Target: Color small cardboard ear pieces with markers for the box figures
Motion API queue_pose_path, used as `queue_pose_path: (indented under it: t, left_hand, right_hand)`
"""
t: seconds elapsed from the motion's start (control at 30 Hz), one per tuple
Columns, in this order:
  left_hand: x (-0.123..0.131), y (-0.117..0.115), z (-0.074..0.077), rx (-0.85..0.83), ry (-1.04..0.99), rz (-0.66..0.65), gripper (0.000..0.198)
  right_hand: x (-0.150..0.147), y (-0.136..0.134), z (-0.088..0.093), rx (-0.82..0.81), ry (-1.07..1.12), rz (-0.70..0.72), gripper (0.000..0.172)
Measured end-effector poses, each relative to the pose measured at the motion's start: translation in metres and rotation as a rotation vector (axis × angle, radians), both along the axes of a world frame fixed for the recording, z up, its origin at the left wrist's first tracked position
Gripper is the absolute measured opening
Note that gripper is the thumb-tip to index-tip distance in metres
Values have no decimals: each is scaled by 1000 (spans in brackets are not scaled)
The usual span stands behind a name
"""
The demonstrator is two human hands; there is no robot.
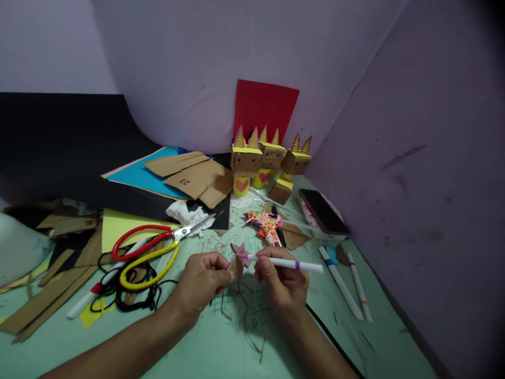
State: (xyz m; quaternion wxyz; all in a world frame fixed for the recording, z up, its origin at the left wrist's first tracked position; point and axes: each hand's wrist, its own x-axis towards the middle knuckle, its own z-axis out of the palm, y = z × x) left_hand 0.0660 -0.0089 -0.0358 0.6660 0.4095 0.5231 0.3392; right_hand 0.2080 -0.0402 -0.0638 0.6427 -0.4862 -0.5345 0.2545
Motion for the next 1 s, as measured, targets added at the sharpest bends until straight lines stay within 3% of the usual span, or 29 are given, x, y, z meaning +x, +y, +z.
queue_pose_path:
  t: [0.3,0.5,0.73,1.0]
  left_hand:
    - [-2,-1,-2,11,1,-10,12]
    - [-1,0,0,3,-7,-8,12]
    - [-1,-3,2,5,18,-8,11]
    - [-2,-1,-3,-10,8,-24,12]
  right_hand:
    - [-2,2,7,5,100,-139,12]
    - [-2,1,6,0,64,-35,12]
    - [2,5,8,-36,126,-121,11]
    - [3,6,9,-1,139,-90,11]
